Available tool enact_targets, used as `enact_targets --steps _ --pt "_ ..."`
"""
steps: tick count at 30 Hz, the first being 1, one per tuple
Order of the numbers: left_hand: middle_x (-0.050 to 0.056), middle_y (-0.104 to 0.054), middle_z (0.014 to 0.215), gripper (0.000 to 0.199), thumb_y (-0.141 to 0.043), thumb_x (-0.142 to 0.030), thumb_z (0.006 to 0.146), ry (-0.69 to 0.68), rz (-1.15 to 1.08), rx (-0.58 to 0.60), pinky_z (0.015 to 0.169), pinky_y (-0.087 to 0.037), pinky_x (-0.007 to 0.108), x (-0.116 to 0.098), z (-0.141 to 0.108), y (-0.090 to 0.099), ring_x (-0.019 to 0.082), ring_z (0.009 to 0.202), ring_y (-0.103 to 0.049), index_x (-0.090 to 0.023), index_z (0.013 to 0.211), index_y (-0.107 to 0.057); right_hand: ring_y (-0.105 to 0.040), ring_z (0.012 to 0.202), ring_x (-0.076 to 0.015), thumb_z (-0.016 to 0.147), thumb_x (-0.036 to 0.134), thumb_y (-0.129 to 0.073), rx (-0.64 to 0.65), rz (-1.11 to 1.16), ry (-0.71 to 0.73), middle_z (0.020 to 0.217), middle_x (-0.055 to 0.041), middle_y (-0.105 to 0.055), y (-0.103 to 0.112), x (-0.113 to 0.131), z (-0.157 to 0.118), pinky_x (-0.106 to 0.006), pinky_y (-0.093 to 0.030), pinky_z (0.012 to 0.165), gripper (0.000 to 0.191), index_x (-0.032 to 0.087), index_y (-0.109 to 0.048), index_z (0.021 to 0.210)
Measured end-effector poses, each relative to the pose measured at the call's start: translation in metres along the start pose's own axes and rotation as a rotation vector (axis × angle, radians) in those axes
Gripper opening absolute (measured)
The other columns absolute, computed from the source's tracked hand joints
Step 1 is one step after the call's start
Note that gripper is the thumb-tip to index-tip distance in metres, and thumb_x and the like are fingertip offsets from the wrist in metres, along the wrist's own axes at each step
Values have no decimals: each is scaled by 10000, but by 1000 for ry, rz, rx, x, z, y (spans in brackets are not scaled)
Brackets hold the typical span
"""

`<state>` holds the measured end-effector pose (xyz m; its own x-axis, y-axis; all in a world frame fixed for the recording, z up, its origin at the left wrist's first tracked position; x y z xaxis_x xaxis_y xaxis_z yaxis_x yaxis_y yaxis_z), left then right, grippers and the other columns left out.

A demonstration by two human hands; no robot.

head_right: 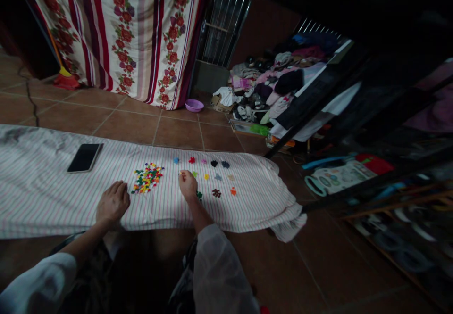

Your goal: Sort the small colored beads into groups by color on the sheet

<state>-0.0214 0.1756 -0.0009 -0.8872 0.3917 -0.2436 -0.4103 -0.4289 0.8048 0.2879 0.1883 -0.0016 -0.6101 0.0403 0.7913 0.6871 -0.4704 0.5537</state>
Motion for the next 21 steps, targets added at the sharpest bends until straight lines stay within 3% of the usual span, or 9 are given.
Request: enact_targets --steps 5,12,17,21 --pt "209 -645 1170 321 -405 -205 882 -25 29 -4 1007 -461 478 -1 -1 -1 321 1171 -572 -99 1123 -590 -668 837 -176 863 268 -474 -77 -111 -48 933 -58 -724 40 -22 9 -294 -513 821 250 204 -689 974" --pt "188 -648 1174 310 -414 -203 884 -17 46 -10 1003 -467 470 0 -1 -1 309 1179 -577 -120 1127 -587 -642 865 -191 898 227 -443 -98 -474 -188 940 -90 -712 92 -51 14 -271 -464 779 321 190 -729 1038" --pt "198 -651 1180 315 -405 -205 898 -27 79 6 1011 -467 458 0 0 -3 309 1169 -586 -86 1112 -602 -641 934 -167 936 204 -416 25 -635 -327 1037 -72 -704 102 -63 19 -237 -437 762 347 204 -712 1117" --pt "187 -657 1181 309 -404 -206 903 -22 95 -6 1000 -475 456 0 -1 -2 307 1165 -591 -96 1112 -603 -648 961 -175 942 181 -421 92 -645 -339 1072 -86 -705 99 -63 22 -238 -443 772 342 197 -714 1118"
Point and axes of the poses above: each hand's wrist, its own z-axis towards the middle knuckle, its own y-axis out of the back of the hand, x = y × z, the point moved 9 cm from there along z, towards the middle knuckle
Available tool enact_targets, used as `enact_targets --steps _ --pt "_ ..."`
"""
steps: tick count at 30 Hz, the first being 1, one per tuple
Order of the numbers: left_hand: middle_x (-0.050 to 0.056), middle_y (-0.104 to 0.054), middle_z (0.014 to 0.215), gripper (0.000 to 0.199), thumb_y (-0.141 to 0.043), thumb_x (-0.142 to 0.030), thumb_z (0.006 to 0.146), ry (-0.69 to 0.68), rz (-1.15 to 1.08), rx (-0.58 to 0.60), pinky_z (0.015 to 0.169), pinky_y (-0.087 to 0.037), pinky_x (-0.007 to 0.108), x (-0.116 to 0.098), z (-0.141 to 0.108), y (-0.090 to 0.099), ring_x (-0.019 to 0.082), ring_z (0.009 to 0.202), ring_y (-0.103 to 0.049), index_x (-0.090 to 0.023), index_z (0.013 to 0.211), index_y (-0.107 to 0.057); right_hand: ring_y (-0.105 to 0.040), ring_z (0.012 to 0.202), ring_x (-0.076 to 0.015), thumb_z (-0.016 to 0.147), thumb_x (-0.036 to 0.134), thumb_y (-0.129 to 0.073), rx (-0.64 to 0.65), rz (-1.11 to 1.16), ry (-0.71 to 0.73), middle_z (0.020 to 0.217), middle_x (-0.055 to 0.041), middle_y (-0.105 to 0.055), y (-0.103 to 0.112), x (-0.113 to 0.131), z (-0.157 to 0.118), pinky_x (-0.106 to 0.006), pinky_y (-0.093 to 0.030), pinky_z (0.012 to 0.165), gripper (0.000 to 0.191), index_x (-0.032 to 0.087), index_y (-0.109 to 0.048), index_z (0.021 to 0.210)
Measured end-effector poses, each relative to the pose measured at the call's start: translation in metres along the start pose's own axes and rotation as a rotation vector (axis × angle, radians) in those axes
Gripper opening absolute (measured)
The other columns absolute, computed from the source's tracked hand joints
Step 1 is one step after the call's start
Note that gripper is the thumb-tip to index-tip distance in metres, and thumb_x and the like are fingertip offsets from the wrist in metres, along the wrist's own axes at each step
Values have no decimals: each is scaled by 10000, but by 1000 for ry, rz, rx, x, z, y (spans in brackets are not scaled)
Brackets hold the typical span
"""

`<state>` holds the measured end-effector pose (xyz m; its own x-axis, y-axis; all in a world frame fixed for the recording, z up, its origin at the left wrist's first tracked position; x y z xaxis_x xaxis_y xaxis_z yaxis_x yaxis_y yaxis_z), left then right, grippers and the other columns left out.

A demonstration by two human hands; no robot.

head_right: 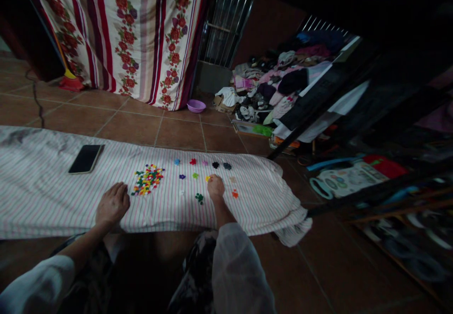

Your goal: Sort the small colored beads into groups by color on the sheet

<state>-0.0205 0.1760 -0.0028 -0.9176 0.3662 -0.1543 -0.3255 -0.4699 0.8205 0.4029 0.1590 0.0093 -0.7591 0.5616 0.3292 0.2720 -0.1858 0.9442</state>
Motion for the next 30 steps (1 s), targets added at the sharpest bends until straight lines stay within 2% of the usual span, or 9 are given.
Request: enact_targets --steps 5,9,11,13,15,17,21,26,30 --pt "186 -654 1185 313 -397 -202 909 -2 1 -10 998 -473 453 -1 -1 1 302 1165 -588 -97 1127 -595 -649 954 -184 939 155 -422 -1 6 19 1017 -89 -709 -3 3 -1 -245 -447 781 342 194 -716 1110" --pt "200 -650 1190 324 -396 -203 908 -3 -15 -3 1021 -462 456 -1 -1 1 300 1181 -577 -83 1133 -596 -643 964 -203 936 170 -423 -72 25 25 1070 -114 -684 3 4 -2 -281 -465 821 347 179 -701 1143" --pt "196 -650 1195 327 -393 -208 911 11 -23 -2 1024 -461 458 -1 0 1 297 1180 -579 -90 1135 -600 -634 983 -210 927 173 -420 -157 88 97 1085 -124 -671 9 15 -4 -305 -472 870 351 165 -697 1144" --pt "197 -652 1197 336 -386 -216 915 20 -32 0 1026 -460 453 0 1 2 296 1179 -582 -90 1131 -609 -629 980 -212 914 183 -420 -234 212 250 1042 -121 -672 8 39 -14 -327 -482 907 341 155 -706 1097" --pt "207 -654 1203 360 -369 -236 925 24 -42 10 1030 -455 454 -1 1 1 302 1191 -578 -79 1131 -618 -631 969 -214 913 222 -422 -245 361 438 1014 -119 -673 -6 70 -32 -343 -510 904 329 158 -708 1061" --pt "220 -648 1228 407 -344 -276 941 12 -43 38 1038 -441 476 -2 1 -2 322 1229 -557 -68 1158 -618 -636 988 -214 939 290 -411 -215 490 581 1103 -134 -659 -30 102 -54 -345 -547 862 353 172 -680 1134" --pt "265 -582 1340 568 -334 -439 956 -70 -21 84 1090 -373 535 -7 -4 -13 369 1350 -461 -31 1267 -579 -537 1245 -285 958 387 -421 -251 509 672 1311 -200 -576 -84 153 -85 -469 -496 1014 453 141 -576 1305" --pt "248 -468 1470 698 -395 -591 918 -115 10 64 1118 -332 537 -9 -9 -23 366 1416 -383 -93 1395 -501 -513 1276 -318 966 396 -424 -254 416 577 1329 -238 -570 -117 188 -60 -528 -451 1045 482 96 -553 1320" --pt "237 -456 1483 675 -433 -567 914 -105 22 20 1132 -310 535 -10 -9 -23 361 1429 -361 -117 1415 -486 -561 1212 -278 946 340 -484 -207 388 710 1248 -189 -643 -119 219 -41 -464 -453 1053 402 117 -620 1252"
Point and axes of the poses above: each hand's wrist, its own z-axis towards the middle knuckle, its own y-axis out of the back of the hand, x = y × z, the point moved 9 cm from there along z, towards the middle knuckle
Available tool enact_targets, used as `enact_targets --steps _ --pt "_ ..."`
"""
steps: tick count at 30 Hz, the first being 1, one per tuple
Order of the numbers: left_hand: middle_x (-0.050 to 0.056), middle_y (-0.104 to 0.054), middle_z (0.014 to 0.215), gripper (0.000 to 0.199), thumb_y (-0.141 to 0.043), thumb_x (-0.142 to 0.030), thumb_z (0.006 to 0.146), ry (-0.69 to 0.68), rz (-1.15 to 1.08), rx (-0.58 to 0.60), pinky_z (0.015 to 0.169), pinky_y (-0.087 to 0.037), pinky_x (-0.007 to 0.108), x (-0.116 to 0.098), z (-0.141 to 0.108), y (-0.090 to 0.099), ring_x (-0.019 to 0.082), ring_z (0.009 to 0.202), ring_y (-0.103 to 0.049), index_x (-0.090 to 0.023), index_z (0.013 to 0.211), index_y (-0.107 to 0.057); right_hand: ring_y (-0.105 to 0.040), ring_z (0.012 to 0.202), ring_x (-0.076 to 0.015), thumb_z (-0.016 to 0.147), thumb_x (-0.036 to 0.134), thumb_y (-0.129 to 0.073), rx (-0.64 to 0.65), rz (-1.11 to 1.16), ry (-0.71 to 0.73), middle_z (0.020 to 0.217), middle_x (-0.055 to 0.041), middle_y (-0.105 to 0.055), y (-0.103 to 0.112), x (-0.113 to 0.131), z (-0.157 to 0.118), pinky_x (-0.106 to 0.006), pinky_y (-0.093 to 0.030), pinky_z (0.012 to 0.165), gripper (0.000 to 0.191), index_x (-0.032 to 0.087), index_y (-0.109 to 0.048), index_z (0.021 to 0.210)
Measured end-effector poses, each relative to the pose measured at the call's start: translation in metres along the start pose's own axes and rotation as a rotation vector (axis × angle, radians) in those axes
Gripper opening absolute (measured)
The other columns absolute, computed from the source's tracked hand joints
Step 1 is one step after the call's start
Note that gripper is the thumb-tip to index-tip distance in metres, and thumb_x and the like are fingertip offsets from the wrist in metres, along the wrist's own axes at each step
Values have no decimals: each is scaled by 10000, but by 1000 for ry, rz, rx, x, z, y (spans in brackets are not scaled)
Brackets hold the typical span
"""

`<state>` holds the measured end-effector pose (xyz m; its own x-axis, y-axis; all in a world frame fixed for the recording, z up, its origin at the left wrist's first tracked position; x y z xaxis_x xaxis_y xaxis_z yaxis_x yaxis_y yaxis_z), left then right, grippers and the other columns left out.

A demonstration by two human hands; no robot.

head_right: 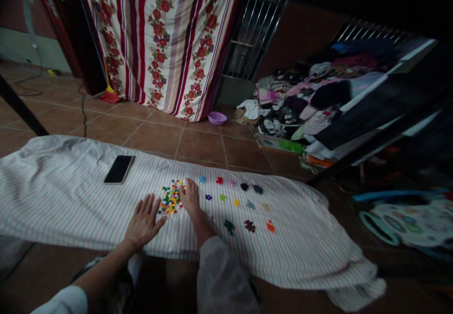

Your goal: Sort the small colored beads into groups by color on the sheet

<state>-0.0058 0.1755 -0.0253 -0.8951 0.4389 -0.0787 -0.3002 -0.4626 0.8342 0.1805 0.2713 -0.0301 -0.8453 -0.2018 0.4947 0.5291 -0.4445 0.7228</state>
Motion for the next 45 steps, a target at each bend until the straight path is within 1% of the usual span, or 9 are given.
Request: enact_targets --steps 10,13,19,23,26,30,33,38,45 --pt "256 -463 1469 715 -417 -555 929 9 -2 14 1144 -299 547 -4 4 4 367 1433 -352 -56 1440 -429 -590 1154 -228 889 329 -645 222 76 312 1180 -103 -700 -24 65 18 -411 -452 1041 239 202 -719 1077" --pt "260 -454 1473 753 -406 -568 926 30 -48 49 1146 -303 556 -2 4 1 366 1438 -343 -36 1460 -389 -621 1086 -208 934 336 -585 277 113 398 1101 -89 -715 -22 87 12 -387 -482 994 208 206 -721 1022" --pt "248 -476 1461 748 -362 -595 930 70 -63 83 1137 -325 555 1 6 0 357 1427 -367 -56 1445 -420 -631 1091 -191 1004 306 -416 367 154 492 1100 -75 -720 -3 111 -19 -376 -489 1002 318 203 -689 1130" --pt "260 -480 1453 747 -345 -595 936 71 -66 91 1140 -327 544 1 7 2 366 1421 -374 -26 1406 -463 -541 1264 -214 1013 311 -379 284 166 470 1250 -103 -670 25 103 -41 -442 -436 1090 368 179 -646 1230" --pt "267 -471 1458 750 -348 -595 937 65 -66 87 1142 -327 540 1 7 3 367 1419 -377 -19 1404 -462 -485 1325 -224 1011 328 -374 166 168 373 1326 -118 -620 41 81 -50 -466 -421 1112 387 176 -626 1264" --pt "278 -466 1458 775 -361 -609 929 69 -49 77 1144 -325 537 2 7 2 370 1412 -387 -14 1419 -439 -533 1254 -261 1007 379 -350 -58 123 110 1264 -174 -632 51 37 -55 -508 -455 1061 435 141 -648 1215" --pt "293 -431 1477 830 -386 -655 903 78 -43 79 1126 -338 557 3 8 -1 396 1410 -379 -24 1441 -415 -577 1175 -259 1004 346 -313 -129 114 -25 1186 -177 -663 48 19 -59 -501 -475 1025 439 136 -653 1186" --pt "286 -406 1499 909 -445 -744 829 20 -66 102 1100 -358 566 -2 19 -10 427 1419 -350 -81 1451 -431 -596 1107 -253 997 310 -281 -169 134 -99 1119 -165 -682 46 16 -61 -484 -480 1000 439 137 -656 1148" --pt "231 -408 1519 844 -492 -700 827 -89 -123 156 1095 -356 548 -22 44 -26 388 1428 -348 -173 1480 -404 -598 1076 -256 1004 300 -283 -186 149 -113 1083 -156 -679 45 13 -61 -485 -488 979 416 162 -656 1127"
Point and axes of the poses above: each hand's wrist, its own z-axis towards the middle knuckle, its own y-axis out of the back of the hand, x = y × z, the point moved 9 cm from there along z, towards the middle knuckle
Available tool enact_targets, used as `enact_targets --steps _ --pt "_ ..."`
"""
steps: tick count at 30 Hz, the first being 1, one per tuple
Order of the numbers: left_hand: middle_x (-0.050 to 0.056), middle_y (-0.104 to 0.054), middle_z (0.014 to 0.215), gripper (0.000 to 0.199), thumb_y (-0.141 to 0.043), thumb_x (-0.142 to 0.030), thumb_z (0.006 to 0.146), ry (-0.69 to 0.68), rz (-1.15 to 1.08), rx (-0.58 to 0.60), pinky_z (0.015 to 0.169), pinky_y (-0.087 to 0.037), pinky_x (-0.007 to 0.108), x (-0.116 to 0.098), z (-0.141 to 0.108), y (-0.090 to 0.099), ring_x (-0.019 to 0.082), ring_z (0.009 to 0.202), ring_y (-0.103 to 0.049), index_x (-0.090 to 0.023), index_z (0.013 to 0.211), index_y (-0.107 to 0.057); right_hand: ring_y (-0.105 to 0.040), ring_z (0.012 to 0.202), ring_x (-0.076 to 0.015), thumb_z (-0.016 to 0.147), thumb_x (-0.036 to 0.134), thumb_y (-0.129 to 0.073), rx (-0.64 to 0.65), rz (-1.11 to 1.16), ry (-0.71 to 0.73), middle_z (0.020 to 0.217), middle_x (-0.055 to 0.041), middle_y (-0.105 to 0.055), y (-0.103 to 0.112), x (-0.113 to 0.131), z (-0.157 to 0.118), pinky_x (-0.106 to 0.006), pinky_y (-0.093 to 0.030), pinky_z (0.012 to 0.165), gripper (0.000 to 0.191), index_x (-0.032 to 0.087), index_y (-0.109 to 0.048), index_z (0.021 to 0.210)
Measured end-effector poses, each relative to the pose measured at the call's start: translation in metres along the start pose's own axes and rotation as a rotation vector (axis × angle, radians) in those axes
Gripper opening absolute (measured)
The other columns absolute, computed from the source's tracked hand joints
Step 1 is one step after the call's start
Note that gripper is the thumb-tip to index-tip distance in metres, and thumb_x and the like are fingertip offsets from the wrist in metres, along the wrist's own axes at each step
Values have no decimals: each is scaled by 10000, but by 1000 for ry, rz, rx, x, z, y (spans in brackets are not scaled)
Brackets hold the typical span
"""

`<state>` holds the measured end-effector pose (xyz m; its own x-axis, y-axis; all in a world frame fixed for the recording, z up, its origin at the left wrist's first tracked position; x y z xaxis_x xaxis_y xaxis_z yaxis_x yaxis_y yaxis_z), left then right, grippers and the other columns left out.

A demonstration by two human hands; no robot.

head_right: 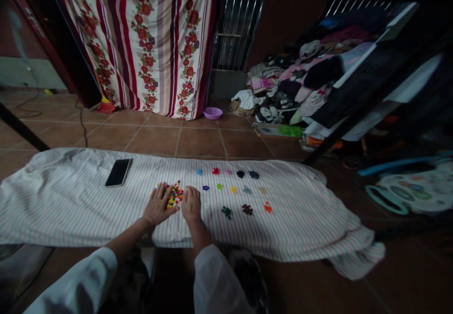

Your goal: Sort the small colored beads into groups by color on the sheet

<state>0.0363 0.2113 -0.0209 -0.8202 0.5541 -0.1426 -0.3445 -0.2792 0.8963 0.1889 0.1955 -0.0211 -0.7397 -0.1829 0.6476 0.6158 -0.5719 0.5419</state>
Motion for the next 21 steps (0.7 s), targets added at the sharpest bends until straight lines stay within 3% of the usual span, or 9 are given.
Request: enact_targets --steps 5,8,13,21 --pt "164 -525 1408 596 -567 -530 841 -107 -66 23 1062 -375 528 -22 23 2 353 1326 -452 -256 1370 -551 -598 1072 -239 1017 295 -263 1 -2 0 1087 -136 -676 2 0 -1 -446 -493 984 424 164 -650 1130" --pt "133 -610 1258 418 -549 -454 864 -77 -137 29 983 -418 491 -28 34 6 309 1178 -533 -262 1222 -649 -597 1062 -243 1019 291 -264 6 -5 -2 1078 -138 -676 2 2 -1 -447 -491 979 416 164 -646 1123" --pt "119 -640 1071 266 -509 -304 866 33 -184 -3 863 -436 467 -24 46 9 282 1009 -554 -231 1056 -680 -601 1038 -244 1012 274 -283 29 4 0 1052 -127 -681 3 4 1 -444 -492 954 382 176 -642 1093" --pt "103 -638 948 217 -472 -147 811 56 -290 -19 844 -488 441 -9 45 8 245 920 -559 -205 892 -665 -613 1029 -237 1001 275 -272 15 22 -19 1054 -126 -691 6 5 1 -419 -493 968 400 171 -652 1074"
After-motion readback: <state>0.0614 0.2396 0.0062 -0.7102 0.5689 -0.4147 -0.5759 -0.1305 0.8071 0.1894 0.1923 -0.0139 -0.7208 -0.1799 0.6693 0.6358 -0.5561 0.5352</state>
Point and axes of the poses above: each hand's wrist, its own z-axis towards the middle knuckle, its own y-axis out of the back of the hand, x = y × z, the point moved 9 cm from there along z, towards the middle knuckle
